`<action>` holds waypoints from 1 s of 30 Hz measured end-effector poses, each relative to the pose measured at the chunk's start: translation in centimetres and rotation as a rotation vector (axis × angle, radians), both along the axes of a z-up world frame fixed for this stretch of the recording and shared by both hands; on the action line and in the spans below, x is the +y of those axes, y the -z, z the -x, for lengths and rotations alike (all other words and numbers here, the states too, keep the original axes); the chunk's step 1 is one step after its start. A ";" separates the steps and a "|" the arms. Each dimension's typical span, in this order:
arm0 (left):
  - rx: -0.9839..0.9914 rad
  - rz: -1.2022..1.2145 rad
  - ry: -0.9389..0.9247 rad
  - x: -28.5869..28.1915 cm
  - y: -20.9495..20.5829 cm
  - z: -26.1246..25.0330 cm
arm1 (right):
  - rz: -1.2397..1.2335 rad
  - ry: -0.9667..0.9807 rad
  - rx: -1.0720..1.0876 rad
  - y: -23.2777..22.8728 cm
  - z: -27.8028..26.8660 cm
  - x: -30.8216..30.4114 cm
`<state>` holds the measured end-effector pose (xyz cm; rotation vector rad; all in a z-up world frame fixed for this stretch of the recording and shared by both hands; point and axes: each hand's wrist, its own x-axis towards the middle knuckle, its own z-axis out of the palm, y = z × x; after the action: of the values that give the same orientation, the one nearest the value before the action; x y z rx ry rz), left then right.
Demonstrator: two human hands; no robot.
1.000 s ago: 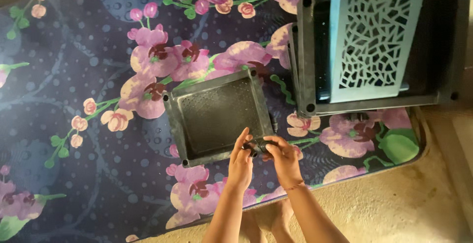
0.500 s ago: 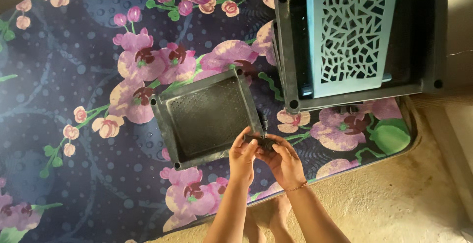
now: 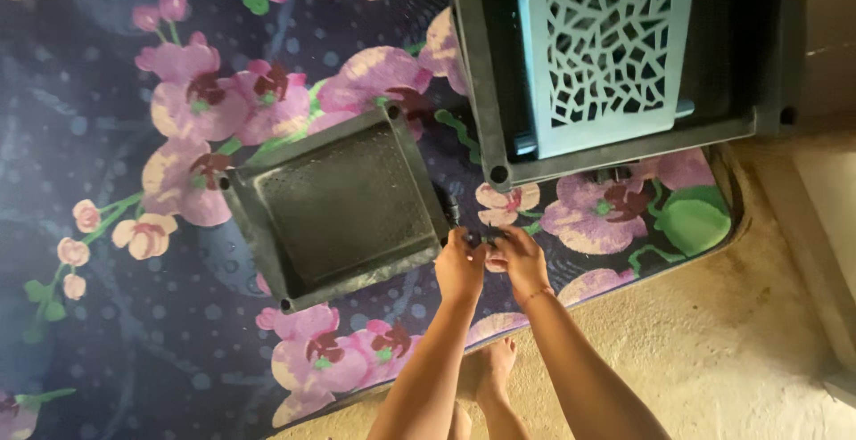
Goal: The person assembles a small plastic storage unit by attaching light blue side panels to a black base tray. They repeatedly pick up, position, and snap the panels into place, then remove and reattach them multiple times.
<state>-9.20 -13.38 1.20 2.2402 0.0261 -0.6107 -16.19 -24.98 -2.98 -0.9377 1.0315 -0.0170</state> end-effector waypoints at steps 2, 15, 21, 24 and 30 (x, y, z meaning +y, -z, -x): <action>0.060 -0.039 -0.039 -1.1 1.2 0.7 | 0.105 -0.032 0.044 2.6 0.3 -0.3; 0.117 -0.039 -0.146 -3.5 8.7 3.5 | 0.920 -0.555 0.162 6.6 -1.0 -1.0; -0.180 0.139 -0.026 -2.2 8.1 4.2 | 0.958 -0.560 0.161 5.1 -0.6 -0.8; -0.002 0.145 0.002 -1.2 6.1 3.5 | 1.194 -0.475 0.201 3.9 -1.8 -0.1; 0.210 0.276 -0.381 2.8 0.4 -1.1 | 1.144 -0.729 -0.021 2.6 -6.8 4.1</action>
<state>-8.08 -10.54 0.81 1.8324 0.4376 -0.5956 -9.41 -20.90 -5.62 -2.3082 0.5439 -0.0077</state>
